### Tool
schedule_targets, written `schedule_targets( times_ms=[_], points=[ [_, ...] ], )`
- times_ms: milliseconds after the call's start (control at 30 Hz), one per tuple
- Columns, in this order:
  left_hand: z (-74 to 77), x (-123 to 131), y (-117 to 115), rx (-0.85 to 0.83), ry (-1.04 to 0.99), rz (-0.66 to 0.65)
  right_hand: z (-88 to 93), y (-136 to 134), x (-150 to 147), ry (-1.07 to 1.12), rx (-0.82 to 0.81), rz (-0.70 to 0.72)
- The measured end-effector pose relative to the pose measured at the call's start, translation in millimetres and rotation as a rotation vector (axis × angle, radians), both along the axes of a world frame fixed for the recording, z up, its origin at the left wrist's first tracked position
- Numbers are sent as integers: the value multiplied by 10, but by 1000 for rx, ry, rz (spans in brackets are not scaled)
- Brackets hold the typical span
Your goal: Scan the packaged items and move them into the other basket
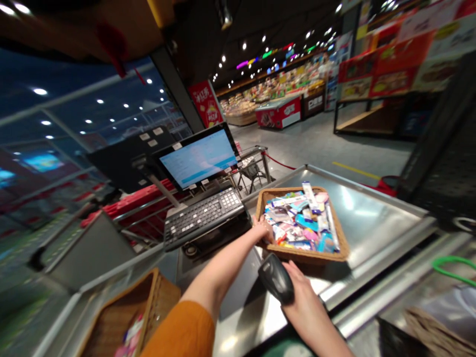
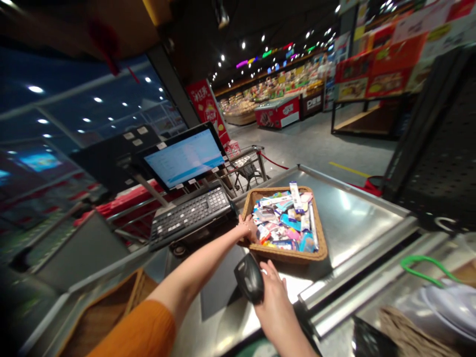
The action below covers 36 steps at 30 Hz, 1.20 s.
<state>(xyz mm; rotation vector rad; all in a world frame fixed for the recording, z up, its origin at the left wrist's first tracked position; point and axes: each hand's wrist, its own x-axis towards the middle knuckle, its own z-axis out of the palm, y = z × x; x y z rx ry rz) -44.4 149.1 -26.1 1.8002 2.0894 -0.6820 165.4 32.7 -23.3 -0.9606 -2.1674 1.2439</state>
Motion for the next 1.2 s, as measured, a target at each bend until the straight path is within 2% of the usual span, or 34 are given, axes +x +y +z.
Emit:
schedule_targets(
  times_ms=[133, 300, 500, 867, 1200],
  points=[
    [95, 70, -35, 32, 40, 6, -11, -4, 22, -7, 19, -22],
    [249, 236, -128, 195, -13, -115, 5, -32, 11, -82, 43, 14],
    [316, 262, -216, 325, -64, -161, 18, -31, 15, -188, 64, 72],
    [422, 147, -557, 524, -12, -85, 34, -91, -36, -160, 18, 125],
    [488, 29, -823, 610, 77, 27, -37, -146, -77, -58, -1, 140]
  ],
)
